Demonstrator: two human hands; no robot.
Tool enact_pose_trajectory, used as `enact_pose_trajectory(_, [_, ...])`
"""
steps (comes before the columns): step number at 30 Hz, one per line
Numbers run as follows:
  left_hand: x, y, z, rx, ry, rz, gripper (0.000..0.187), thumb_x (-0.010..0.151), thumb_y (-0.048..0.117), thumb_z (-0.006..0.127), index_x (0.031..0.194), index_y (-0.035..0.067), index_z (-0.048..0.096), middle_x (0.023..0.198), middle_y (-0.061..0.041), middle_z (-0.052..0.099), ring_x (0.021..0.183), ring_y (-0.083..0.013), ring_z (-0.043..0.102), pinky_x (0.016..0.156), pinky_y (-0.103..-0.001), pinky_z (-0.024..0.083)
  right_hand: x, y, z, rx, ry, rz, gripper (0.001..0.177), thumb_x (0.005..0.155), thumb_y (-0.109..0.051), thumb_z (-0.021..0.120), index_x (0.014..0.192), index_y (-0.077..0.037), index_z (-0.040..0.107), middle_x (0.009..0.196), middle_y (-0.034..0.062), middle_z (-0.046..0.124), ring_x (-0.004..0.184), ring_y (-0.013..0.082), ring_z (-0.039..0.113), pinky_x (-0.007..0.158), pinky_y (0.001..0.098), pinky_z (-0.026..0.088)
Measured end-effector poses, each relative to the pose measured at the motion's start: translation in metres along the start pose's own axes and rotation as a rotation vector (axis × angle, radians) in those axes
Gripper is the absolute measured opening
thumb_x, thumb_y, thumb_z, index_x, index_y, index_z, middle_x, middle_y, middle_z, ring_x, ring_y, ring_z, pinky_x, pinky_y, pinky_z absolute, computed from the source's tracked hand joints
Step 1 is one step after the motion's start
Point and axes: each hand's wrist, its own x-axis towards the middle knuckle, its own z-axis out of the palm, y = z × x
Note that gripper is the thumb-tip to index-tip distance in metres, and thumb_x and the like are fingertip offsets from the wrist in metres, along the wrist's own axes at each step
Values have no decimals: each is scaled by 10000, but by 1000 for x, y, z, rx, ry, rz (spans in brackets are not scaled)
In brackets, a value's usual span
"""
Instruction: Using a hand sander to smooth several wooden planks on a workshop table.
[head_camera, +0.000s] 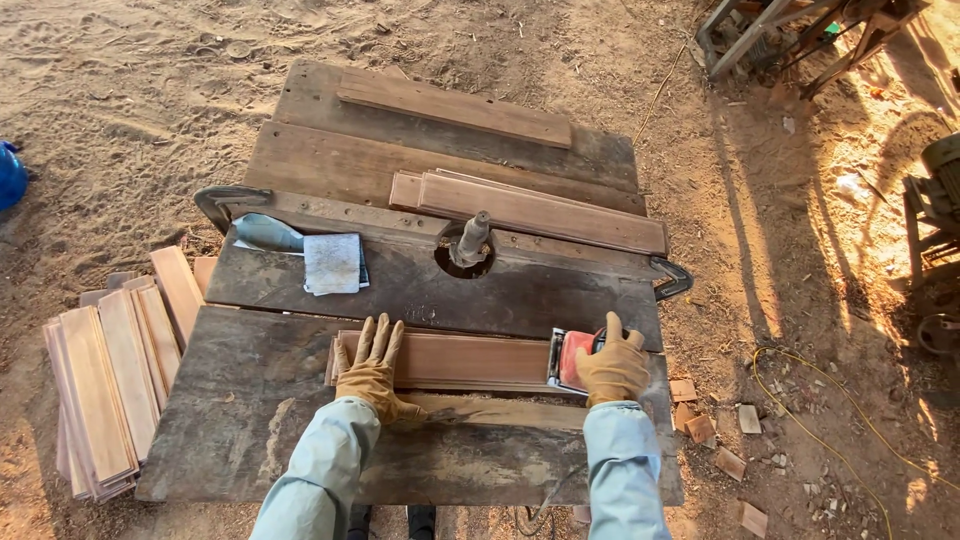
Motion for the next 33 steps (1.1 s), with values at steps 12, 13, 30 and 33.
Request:
enact_pose_trajectory(12, [-2, 1, -2, -20, 28, 1, 1579, 526, 843, 834, 1642, 226, -98, 1735, -47, -136, 1590, -259, -141, 1245, -627, -62, 37, 54, 19, 7, 48, 30, 867, 686, -472, 805, 1480, -364, 473, 1372, 143, 543, 1098, 411, 658, 803, 525, 575])
enact_pose_trajectory(13, [-3, 0, -2, -28, 30, 7, 1568, 538, 830, 838, 1642, 224, -96, 1734, -48, -135, 1589, -261, -142, 1244, -628, -60, 40, 55, 20, -1, 47, 34, 876, 681, -474, 810, 1482, -367, 471, 1378, 152, 540, 1095, 410, 662, 802, 524, 576])
enact_pose_trajectory(30, [-4, -12, 11, -32, 58, 49, 1552, 578, 872, 772, 1636, 147, -102, 1726, -113, -150, 1588, -299, -144, 1259, -579, -38, -16, -34, 7, 13, -17, -125, 848, 731, -452, 788, 1500, -343, 448, 1297, 143, 525, 1116, 395, 620, 828, 524, 578])
enact_pose_trajectory(33, [-14, -22, 15, -16, 74, 11, 1562, 593, 900, 740, 1622, 95, -115, 1719, -138, -163, 1585, -307, -154, 1273, -521, -53, -31, -60, 5, 19, -31, -182, 874, 721, -449, 795, 1508, -341, 432, 1321, 136, 497, 1134, 397, 595, 847, 516, 574])
